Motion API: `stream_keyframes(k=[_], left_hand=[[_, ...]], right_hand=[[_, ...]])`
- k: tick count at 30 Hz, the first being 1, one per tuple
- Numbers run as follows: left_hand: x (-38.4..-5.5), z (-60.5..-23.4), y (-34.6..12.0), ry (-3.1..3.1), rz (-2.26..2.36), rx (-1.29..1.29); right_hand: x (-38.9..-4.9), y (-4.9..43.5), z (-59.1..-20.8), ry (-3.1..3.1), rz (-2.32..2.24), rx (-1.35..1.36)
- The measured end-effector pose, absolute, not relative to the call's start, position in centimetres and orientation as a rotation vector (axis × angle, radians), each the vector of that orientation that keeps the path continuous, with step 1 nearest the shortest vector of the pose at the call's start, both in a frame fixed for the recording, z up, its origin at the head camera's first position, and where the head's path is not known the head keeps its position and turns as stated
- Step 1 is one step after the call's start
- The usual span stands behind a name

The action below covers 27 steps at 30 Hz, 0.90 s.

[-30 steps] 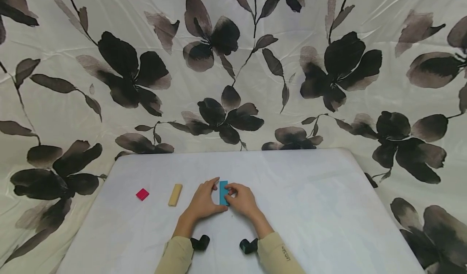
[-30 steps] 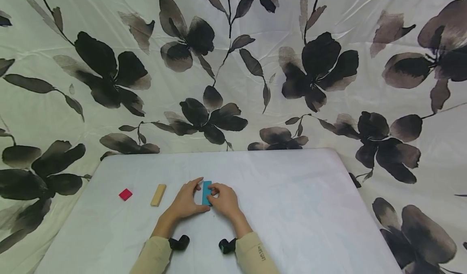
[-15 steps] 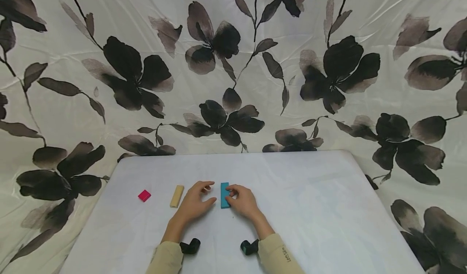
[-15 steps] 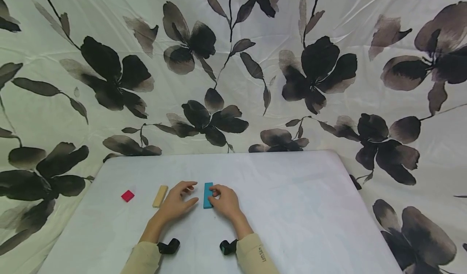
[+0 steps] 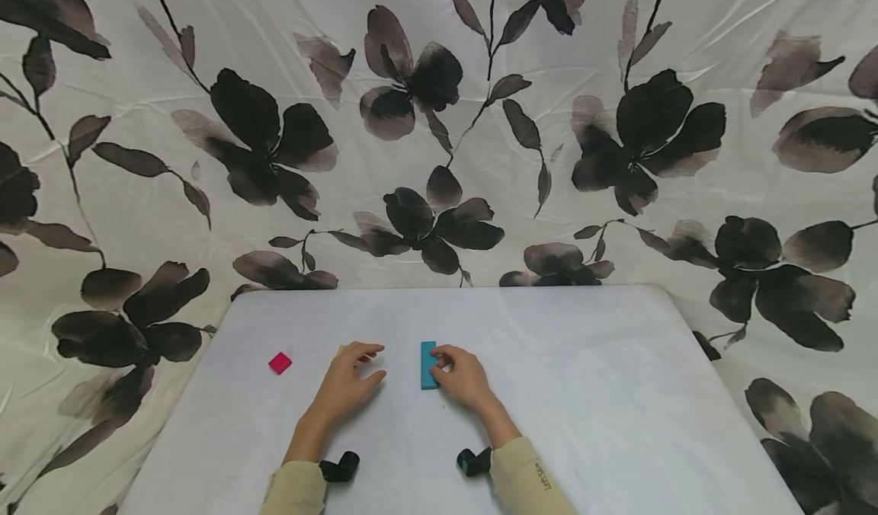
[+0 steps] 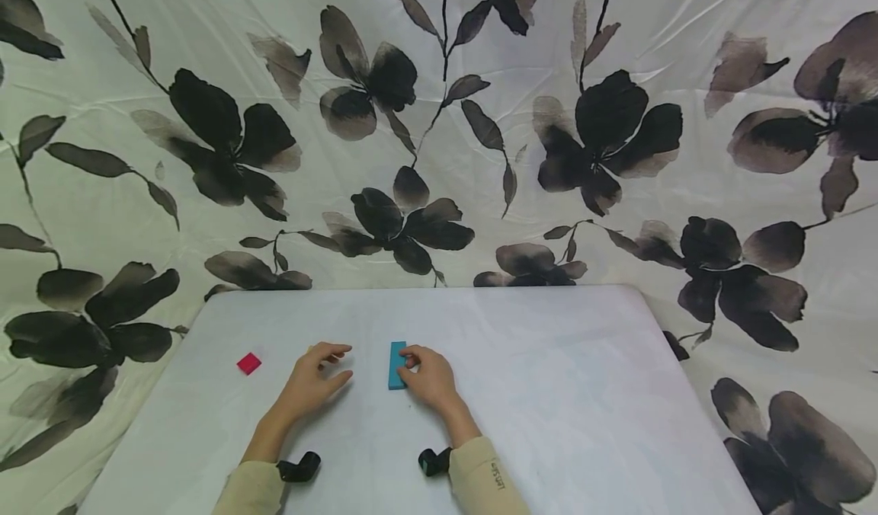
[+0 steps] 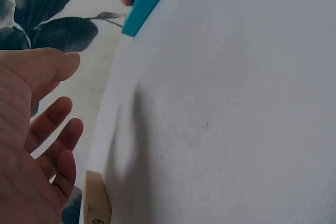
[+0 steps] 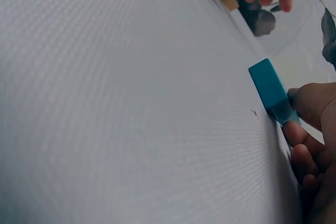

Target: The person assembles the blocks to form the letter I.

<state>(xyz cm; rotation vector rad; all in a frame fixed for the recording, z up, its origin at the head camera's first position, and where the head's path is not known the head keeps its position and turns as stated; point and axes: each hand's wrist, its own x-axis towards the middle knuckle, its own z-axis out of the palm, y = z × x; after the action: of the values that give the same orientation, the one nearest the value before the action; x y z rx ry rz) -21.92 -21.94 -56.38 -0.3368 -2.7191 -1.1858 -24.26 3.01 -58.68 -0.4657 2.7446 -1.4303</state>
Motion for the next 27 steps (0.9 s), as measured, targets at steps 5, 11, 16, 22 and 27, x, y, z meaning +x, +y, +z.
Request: stream_keyframes(k=[5,11,16,22,27], left_hand=[[-21.9,-56.5,-23.2,-2.696,-1.204,-0.322],[-21.6,-56.6,-24.5,-2.653,-1.244,-0.297],[-21.7,-57.0,-25.2,-2.65,-1.255,-0.277],[-21.9,-57.3,-26.1,-2.721,-1.215,-0.199],[-21.8,-57.2,-26.6,-2.748,-1.183,-0.215]], right_hand=[[-24.3,3.0,-58.8,2.742,-1.441,-0.483],[-24.5,2.9,-59.1,2.748,-1.413,-0.486],[-24.4,3.1,-59.1,2.75,-1.395,-0.448],[-24.4,3.0,-58.9,2.751,-1.421,-0.476],[-24.5,3.0,-59.0,2.751,-1.435,-0.494]])
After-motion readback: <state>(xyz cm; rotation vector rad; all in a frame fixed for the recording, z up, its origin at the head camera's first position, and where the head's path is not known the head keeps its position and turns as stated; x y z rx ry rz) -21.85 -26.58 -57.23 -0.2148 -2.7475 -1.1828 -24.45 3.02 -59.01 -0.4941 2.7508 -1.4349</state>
